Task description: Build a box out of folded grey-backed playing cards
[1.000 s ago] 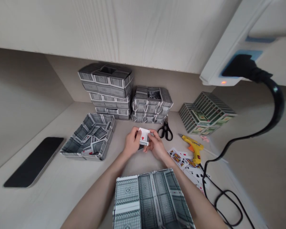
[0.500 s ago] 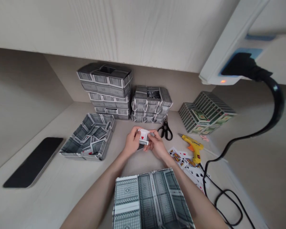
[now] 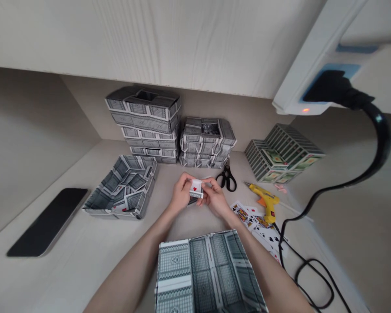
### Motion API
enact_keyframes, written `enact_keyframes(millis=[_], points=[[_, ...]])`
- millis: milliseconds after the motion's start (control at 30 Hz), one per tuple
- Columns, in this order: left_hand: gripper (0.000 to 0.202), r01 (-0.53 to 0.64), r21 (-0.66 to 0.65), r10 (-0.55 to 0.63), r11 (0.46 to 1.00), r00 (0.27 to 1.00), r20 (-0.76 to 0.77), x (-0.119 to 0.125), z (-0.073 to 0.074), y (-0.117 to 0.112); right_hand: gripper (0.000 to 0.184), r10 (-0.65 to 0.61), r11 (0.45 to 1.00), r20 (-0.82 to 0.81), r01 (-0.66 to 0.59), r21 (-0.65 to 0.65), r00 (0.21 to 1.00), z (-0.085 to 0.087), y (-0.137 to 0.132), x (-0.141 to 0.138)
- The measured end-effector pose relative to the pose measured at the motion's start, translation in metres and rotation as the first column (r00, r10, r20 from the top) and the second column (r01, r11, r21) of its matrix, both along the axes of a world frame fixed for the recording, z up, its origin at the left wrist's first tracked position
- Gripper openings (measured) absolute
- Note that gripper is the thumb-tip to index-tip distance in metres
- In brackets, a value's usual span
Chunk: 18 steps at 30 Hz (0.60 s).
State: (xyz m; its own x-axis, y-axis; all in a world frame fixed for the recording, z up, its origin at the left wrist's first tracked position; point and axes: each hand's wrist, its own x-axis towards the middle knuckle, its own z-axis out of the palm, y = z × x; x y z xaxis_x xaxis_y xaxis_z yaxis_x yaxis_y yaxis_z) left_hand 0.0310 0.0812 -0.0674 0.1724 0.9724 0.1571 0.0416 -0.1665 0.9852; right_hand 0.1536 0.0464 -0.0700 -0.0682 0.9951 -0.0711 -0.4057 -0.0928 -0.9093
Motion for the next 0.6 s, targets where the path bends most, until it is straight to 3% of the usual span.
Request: enact_keyframes(millis=[300, 600], points=[[0.01, 0.094, -0.077, -0.084, 0.993, 0.988, 0.127, 0.0016, 0.0023, -0.0017, 0.022, -0.024, 1.0, 0.004, 0.024, 0.001, 1.0, 0.0014, -0.002, -0.0007], [0.015, 0.093, -0.086, -0.089, 0.992, 0.995, 0.048, 0.0024, 0.005, 0.0004, 0.02, -0.059, 0.998, 0.009, 0.06, -0.005, 0.998, 0.0018, -0.0008, -0.0002]])
